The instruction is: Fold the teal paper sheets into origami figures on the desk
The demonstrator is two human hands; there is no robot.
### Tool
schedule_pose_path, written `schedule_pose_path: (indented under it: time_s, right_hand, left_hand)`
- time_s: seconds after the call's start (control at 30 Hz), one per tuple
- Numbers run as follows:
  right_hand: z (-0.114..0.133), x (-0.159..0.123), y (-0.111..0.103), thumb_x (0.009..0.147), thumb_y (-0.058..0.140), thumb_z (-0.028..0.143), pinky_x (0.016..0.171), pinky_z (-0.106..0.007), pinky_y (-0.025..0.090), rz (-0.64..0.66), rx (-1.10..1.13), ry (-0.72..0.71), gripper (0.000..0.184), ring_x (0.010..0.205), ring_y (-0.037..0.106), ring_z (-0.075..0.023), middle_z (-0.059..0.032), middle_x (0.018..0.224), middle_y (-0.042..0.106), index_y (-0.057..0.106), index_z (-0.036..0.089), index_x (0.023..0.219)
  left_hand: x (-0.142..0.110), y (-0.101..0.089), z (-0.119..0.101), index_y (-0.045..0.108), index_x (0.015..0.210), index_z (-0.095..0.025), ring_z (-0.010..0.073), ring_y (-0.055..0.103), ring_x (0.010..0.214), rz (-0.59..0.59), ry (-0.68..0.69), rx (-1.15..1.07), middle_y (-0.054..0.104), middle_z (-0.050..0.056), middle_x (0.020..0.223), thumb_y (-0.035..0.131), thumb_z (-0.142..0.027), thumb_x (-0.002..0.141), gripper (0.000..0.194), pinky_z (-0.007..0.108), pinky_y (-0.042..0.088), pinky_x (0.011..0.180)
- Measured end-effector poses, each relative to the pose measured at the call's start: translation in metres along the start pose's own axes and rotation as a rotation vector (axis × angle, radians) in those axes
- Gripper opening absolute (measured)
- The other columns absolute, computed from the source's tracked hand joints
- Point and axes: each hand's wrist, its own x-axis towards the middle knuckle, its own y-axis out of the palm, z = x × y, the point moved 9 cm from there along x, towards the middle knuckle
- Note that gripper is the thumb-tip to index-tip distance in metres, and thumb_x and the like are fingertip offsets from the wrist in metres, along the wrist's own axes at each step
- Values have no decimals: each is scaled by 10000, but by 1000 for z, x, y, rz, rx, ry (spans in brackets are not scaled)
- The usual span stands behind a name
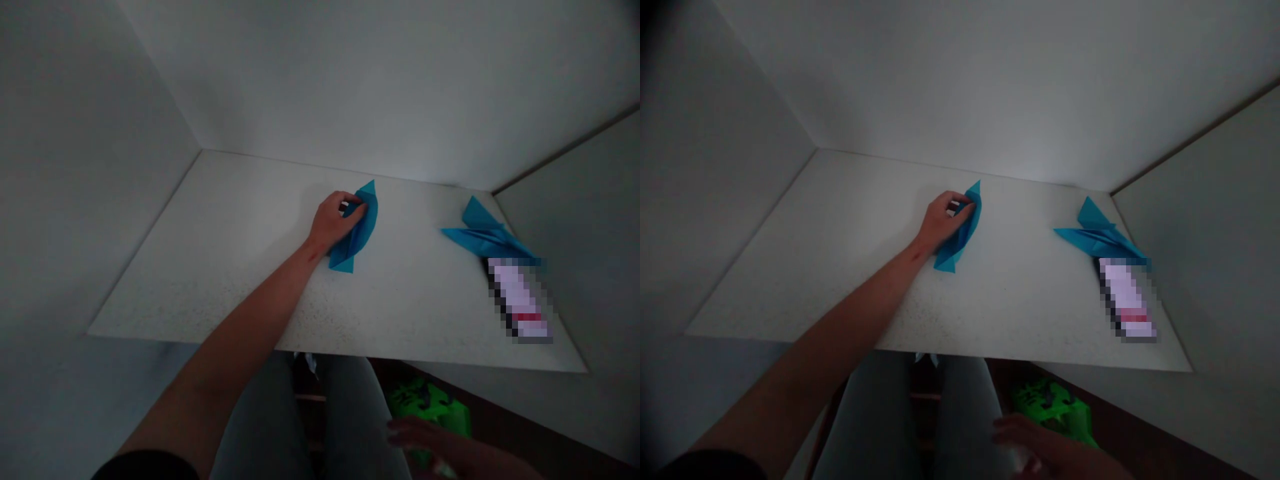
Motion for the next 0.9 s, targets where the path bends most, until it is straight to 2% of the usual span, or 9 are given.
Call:
schedule_pose_path:
  time_s: [0.03,0.07,0.1,0.13,0.2,0.27,0.37,0.5,0.9]
  right_hand:
    - [22,-17,-1,533,747,584,1051,-606,549,149,30,-57,595,1277,713,-529,-106,1329,796,767,767,1099]
    - [49,-27,-15,565,719,577,1049,-620,557,160,84,-145,612,1281,712,-530,-153,1305,784,783,718,1157]
    - [82,-29,-41,625,688,616,918,-636,611,45,153,-261,491,1161,766,-516,-184,1180,775,800,695,1096]
    - [118,-28,-77,676,653,679,792,-647,624,-184,228,-428,386,952,794,-491,-177,988,736,791,682,1037]
    - [181,-17,-138,803,700,666,808,-630,623,-627,242,-694,276,832,738,-387,-110,946,676,758,565,1054]
    - [232,19,-171,787,836,624,842,-544,615,-857,188,-845,366,867,682,-301,-63,1016,656,687,419,1050]
    - [279,104,-187,805,858,661,717,-372,560,-766,127,-903,504,821,608,-213,-37,985,653,611,298,1052]
    - [287,161,-184,855,798,659,697,-320,524,-602,214,-979,453,788,580,-180,11,903,615,595,284,1007]
    - [279,187,-176,822,838,515,768,-348,537,-348,316,-984,367,824,644,-198,-5,928,730,673,271,1041]
  left_hand:
    - [0,-1,-1,757,1065,-236,200,727,1030,-8,4,3,798,70,1187,806,-326,959,147,346,597,903]
    - [0,-1,-2,753,1057,-236,202,726,1029,-13,9,9,798,70,1182,826,-325,946,160,350,597,903]
    - [0,-2,-3,750,1051,-237,202,726,1027,-16,16,18,797,68,1176,842,-315,932,169,352,596,902]
    - [0,-2,-3,747,1045,-239,201,725,1019,-17,21,28,796,65,1168,852,-298,922,172,352,595,895]
    - [0,-2,-4,739,1030,-243,194,723,991,-19,32,48,792,56,1143,853,-257,914,163,344,593,877]
    - [-1,-4,-7,727,1012,-242,185,719,960,-32,63,68,782,48,1115,848,-233,914,156,333,588,862]
    - [-4,-7,-15,700,1015,-243,173,710,907,-59,116,101,763,38,1101,840,-269,930,165,331,583,847]
    - [-7,-16,-17,667,1029,-252,179,696,912,-124,84,211,739,38,1119,830,-308,931,199,349,576,875]
    - [-5,-21,-10,582,992,-258,200,673,947,-171,48,305,694,32,1064,790,-245,897,229,370,554,898]
